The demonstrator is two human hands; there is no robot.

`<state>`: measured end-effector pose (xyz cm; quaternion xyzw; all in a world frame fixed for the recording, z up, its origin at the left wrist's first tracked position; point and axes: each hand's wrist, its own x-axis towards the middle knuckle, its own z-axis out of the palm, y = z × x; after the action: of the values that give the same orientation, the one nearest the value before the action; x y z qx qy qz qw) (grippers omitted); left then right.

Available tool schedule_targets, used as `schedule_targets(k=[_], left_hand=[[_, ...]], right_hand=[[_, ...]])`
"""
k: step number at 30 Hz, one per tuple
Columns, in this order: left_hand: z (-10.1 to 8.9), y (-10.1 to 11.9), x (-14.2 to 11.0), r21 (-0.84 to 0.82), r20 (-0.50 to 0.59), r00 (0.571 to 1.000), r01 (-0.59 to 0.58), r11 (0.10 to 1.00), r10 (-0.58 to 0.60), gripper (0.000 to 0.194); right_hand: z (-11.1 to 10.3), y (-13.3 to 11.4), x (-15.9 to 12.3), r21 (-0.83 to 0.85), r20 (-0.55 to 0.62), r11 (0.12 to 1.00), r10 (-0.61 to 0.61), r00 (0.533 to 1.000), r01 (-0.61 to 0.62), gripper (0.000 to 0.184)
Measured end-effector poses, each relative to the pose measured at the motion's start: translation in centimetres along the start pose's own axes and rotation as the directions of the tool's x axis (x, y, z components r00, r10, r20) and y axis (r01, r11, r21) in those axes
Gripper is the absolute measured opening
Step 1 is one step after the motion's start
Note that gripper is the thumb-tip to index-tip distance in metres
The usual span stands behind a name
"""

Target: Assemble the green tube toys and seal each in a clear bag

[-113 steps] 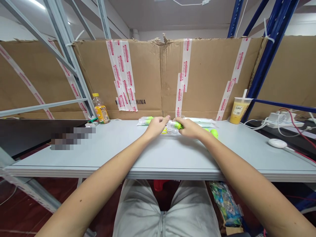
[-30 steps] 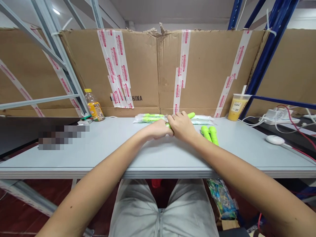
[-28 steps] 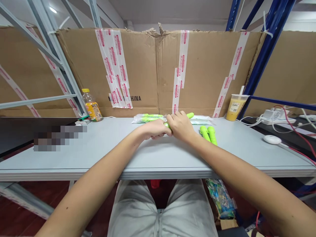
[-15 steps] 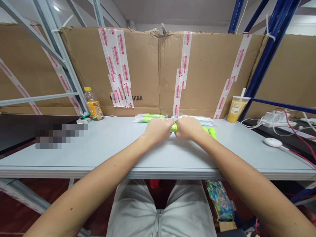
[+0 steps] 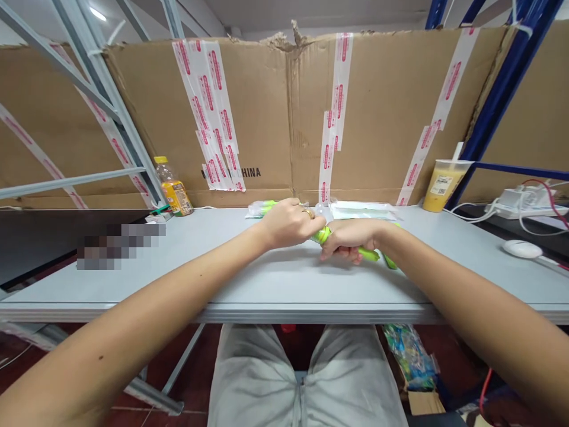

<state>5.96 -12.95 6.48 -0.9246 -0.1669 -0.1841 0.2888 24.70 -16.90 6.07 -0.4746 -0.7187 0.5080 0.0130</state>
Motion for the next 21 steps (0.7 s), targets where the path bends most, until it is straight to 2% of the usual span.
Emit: schedule_targets(k=[3,5,6,7,8,9,10,11,13,14,16,17,20,21], left_hand=[[-0.8,-0.9,-0.2,-0.039,-0.015,0.996,0.091,0.995,-0.092,0.029],[-1.0,-1.8,-0.7,0.012,-0.027,0.985,0.172,0.985,-0.172,0.026],[-1.0,-2.2,-1.2,0.046,-0.039,0.979,0.204,0.978,-0.202,0.026],[-0.8,-2.7,-1.8,0.077,-0.058,0.972,0.233,0.969,-0.229,0.028],[-0.5,-3.2,-2.5,0.096,-0.074,0.966,0.255,0.962,-0.248,0.030],[-0.1,-3.7,-3.3,0.103,-0.084,0.962,0.269,0.958,-0.261,0.033],[0.3,-4.2,-4.1,0.097,-0.083,0.962,0.268,0.959,-0.260,0.036],[0.8,-4.8,-4.9,0.087,-0.084,0.964,0.258,0.962,-0.251,0.040],[1.6,-5.7,-6.3,0.071,-0.073,0.968,0.247,0.967,-0.242,0.044],[1.9,-6.0,-6.9,0.060,-0.069,0.969,0.243,0.968,-0.239,0.045],[2.2,-6.2,-7.8,0.036,-0.059,0.972,0.229,0.973,-0.227,0.045],[2.1,-6.1,-8.1,0.022,-0.052,0.975,0.218,0.976,-0.217,0.046],[1.5,-5.4,-8.5,0.000,-0.042,0.969,0.245,0.970,-0.244,0.040],[1.3,-5.2,-8.5,-0.010,-0.053,0.959,0.279,0.960,-0.279,0.038]], right_hand=[[-1.4,-1.1,-2.5,-0.120,-0.086,0.988,-0.110,0.990,0.099,0.034],[-4.0,-1.4,-4.6,-0.222,-0.269,0.968,-0.175,0.947,0.115,0.033],[-5.7,-1.2,-5.3,-0.238,-0.409,0.964,-0.213,0.887,0.122,0.038],[-7.5,-0.6,-5.7,-0.231,-0.544,0.964,-0.242,0.803,0.133,0.043],[-9.3,0.2,-5.8,-0.211,-0.678,0.967,-0.249,0.691,0.142,0.046],[-11.0,1.2,-5.3,-0.192,-0.793,0.977,-0.208,0.572,0.089,0.044],[-12.5,2.4,-4.5,-0.179,-0.870,0.983,-0.144,0.471,-0.030,0.037],[-13.7,3.6,-3.3,-0.200,-0.892,0.967,-0.112,0.439,-0.159,0.031],[-15.3,6.0,-0.6,-0.330,-0.873,0.867,-0.129,0.470,-0.374,0.024],[-15.7,6.9,0.8,-0.403,-0.848,0.813,-0.160,0.505,-0.420,0.026],[-16.0,8.1,3.0,-0.491,-0.802,0.744,-0.181,0.570,-0.454,0.035],[-16.1,8.4,3.7,-0.523,-0.768,0.724,-0.172,0.617,-0.449,0.041],[-16.6,8.5,4.8,-0.527,-0.654,0.754,-0.067,0.754,-0.391,0.060],[-16.8,8.4,5.0,-0.511,-0.617,0.773,-0.025,0.786,-0.376,0.066]])
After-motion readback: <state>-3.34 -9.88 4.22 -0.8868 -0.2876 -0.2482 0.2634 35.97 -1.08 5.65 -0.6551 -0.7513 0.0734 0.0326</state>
